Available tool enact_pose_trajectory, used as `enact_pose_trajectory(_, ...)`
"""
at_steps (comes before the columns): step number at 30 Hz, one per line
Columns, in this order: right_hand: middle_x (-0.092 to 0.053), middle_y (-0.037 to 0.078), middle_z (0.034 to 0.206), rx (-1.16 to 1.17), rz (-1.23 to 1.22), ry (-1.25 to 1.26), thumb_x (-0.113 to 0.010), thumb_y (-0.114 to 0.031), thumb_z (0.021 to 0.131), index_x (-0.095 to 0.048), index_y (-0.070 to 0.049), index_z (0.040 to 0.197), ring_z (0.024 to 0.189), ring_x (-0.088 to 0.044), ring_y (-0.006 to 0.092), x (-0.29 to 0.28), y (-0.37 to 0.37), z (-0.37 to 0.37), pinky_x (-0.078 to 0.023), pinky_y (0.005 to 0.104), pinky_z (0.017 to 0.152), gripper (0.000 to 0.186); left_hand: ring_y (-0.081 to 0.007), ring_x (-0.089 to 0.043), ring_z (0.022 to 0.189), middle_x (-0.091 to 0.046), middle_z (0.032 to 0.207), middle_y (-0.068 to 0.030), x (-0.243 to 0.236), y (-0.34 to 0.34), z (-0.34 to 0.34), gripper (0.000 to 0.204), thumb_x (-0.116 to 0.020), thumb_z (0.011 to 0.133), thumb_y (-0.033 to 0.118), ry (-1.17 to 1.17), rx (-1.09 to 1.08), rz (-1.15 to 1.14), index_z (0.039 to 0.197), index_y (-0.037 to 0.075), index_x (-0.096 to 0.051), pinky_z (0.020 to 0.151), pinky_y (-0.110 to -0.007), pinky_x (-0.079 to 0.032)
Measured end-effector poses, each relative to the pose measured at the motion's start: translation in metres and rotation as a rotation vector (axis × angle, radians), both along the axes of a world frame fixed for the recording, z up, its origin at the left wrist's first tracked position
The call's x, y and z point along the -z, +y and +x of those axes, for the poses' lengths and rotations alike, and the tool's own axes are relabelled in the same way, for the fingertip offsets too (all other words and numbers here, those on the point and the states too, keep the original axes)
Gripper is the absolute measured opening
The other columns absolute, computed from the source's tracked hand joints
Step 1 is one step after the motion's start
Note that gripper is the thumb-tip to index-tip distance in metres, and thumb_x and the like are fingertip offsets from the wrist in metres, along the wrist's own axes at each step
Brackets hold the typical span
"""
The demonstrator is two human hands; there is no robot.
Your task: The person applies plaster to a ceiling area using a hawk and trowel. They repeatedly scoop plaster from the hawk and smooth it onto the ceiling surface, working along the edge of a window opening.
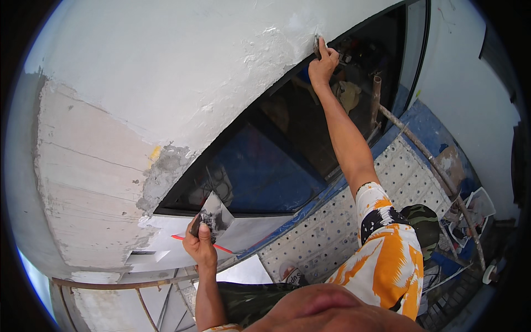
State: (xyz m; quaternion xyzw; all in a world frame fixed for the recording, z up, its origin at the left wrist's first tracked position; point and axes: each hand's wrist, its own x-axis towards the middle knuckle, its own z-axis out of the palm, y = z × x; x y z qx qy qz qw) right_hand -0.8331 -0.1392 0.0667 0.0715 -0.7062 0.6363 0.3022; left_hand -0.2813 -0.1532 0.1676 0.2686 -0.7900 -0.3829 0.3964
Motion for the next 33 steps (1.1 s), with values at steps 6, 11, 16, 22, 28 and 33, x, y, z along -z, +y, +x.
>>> enact_pose_trajectory(6,-0.050,0.013,0.107,-0.103,-0.053,0.175,-0.056,0.014,0.068,-0.061,-0.019,0.133,0.105,-0.049,0.0313,0.013,-0.022,0.075,-0.039,0.0399,0.097,0.073,-0.0152,-0.060,0.093,-0.067,0.104,-0.0111,0.002,-0.001,-0.006,0.043,-0.065,0.096,0.031,-0.011,-0.011,-0.004,0.115,-0.008,-0.063,0.086,-0.029,-0.047)
enact_pose_trajectory(11,-0.052,0.018,0.108,0.087,-0.183,-0.079,-0.052,0.010,0.072,-0.061,-0.008,0.132,0.105,-0.050,0.0357,0.013,0.021,-0.010,-0.039,0.0433,0.097,0.063,-0.0148,-0.060,0.093,-0.067,0.104,-0.0102,0.003,-0.003,0.005,0.043,-0.065,0.096,0.031,0.025,-0.015,0.050,0.116,-0.008,-0.063,0.086,-0.028,-0.047)
enact_pose_trajectory(16,-0.038,0.019,0.116,0.005,-0.086,-0.077,-0.054,0.011,0.072,-0.050,-0.007,0.141,0.103,-0.037,0.0357,-0.006,-0.016,-0.001,-0.035,0.0395,0.095,0.072,-0.0141,-0.060,0.092,-0.067,0.104,-0.0093,0.005,-0.007,0.004,0.044,-0.066,0.095,0.031,0.012,-0.008,0.058,0.117,-0.007,-0.062,0.086,-0.028,-0.047)
enact_pose_trajectory(22,-0.044,0.012,0.110,-0.072,-0.089,0.107,-0.053,0.013,0.069,-0.062,-0.017,0.133,0.104,-0.044,0.0328,-0.011,-0.010,0.051,-0.038,0.0418,0.095,0.071,-0.0133,-0.059,0.093,-0.066,0.103,-0.0086,0.007,-0.006,-0.006,0.044,-0.066,0.095,0.031,0.013,-0.014,0.026,0.117,-0.008,-0.062,0.085,-0.027,-0.046)
enact_pose_trajectory(28,-0.046,0.013,0.111,0.078,-0.019,-0.016,-0.053,0.012,0.071,-0.061,-0.020,0.133,0.103,-0.044,0.0335,0.006,0.015,-0.016,-0.039,0.0426,0.093,0.071,-0.0114,-0.058,0.089,-0.066,0.100,-0.0067,0.004,-0.004,0.001,0.042,-0.066,0.095,0.029,0.030,-0.015,0.074,0.115,-0.007,-0.062,0.081,-0.025,-0.045)
enact_pose_trajectory(33,-0.041,0.016,0.115,-0.039,0.031,0.221,-0.057,0.016,0.067,-0.054,-0.021,0.140,0.107,-0.042,0.0363,0.014,-0.038,0.063,-0.035,0.0431,0.099,0.081,-0.0093,-0.055,0.083,-0.064,0.096,-0.0046,0.002,-0.002,-0.006,0.038,-0.066,0.096,0.027,0.065,-0.032,0.105,0.112,-0.006,-0.061,0.076,-0.024,-0.044)
